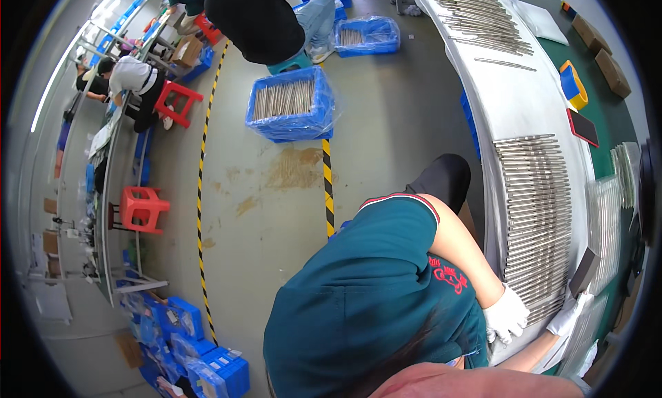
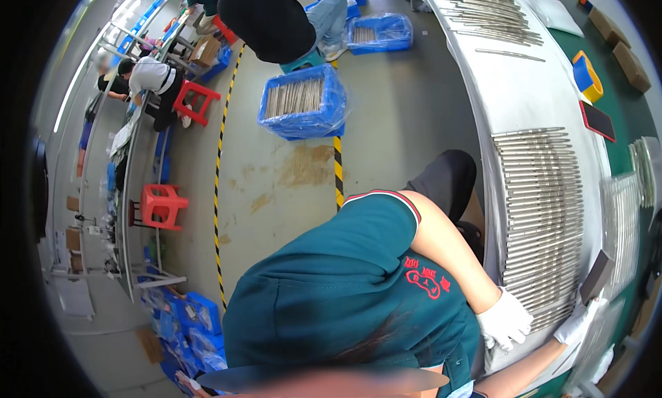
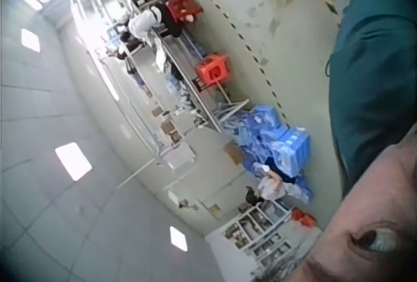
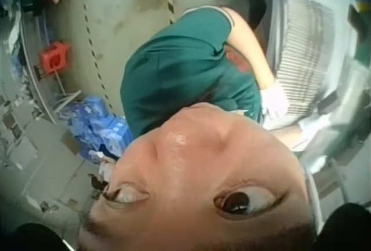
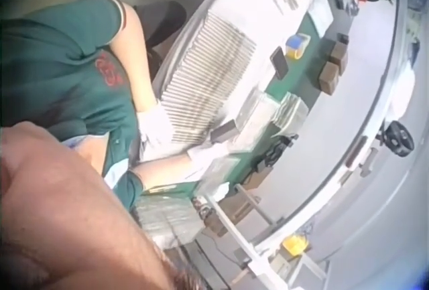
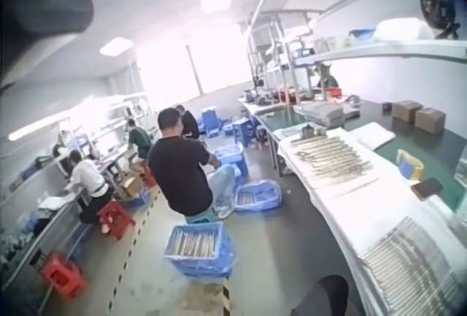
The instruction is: The person is sorting and inspecting metal rods at a workbench.
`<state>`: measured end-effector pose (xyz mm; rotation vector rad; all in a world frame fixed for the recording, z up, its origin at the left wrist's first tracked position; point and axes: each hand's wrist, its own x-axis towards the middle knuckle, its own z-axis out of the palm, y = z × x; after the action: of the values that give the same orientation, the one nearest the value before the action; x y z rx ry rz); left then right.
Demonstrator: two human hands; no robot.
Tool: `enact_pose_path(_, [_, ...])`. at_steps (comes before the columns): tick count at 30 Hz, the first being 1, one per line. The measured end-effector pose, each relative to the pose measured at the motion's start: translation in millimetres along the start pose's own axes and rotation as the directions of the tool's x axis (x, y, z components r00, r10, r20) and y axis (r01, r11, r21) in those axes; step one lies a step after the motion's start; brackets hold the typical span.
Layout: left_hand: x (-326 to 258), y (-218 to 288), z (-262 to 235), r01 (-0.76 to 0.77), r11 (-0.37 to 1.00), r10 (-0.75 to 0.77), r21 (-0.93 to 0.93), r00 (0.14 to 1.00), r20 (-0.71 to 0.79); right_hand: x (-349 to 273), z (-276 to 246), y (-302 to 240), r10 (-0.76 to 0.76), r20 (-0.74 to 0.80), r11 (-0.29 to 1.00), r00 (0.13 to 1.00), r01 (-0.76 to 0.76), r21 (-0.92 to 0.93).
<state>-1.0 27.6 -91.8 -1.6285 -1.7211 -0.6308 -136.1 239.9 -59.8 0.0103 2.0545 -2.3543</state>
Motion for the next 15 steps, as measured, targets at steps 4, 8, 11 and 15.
enact_pose_path(4, [0, -1, 7, 0.009, 1.0, -0.009, -0.002, 1.0, 0.007, 7, -13, 6, -0.01, 0.007, 1.0, 1.0, 0.01, 0.007])
enact_pose_path(8, [-1, -1, 10, -0.008, 1.0, 0.008, 0.001, 1.0, 0.018, -2, -4, 3, -0.009, -0.055, 0.999, 0.998, 0.007, -0.035])
enact_pose_path(11, [-5, 3, 6, 0.017, 1.0, -0.016, -0.007, 0.996, 0.093, -10, 5, -4, 0.081, -0.059, 0.996, 0.995, -0.08, 0.029])
enact_pose_path(15, [-11, 11, -13, 0.109, 0.993, -0.107, 0.05, 0.993, -0.049, -22, 12, -6, 0.047, -0.104, 0.998, 0.993, -0.044, 0.037])
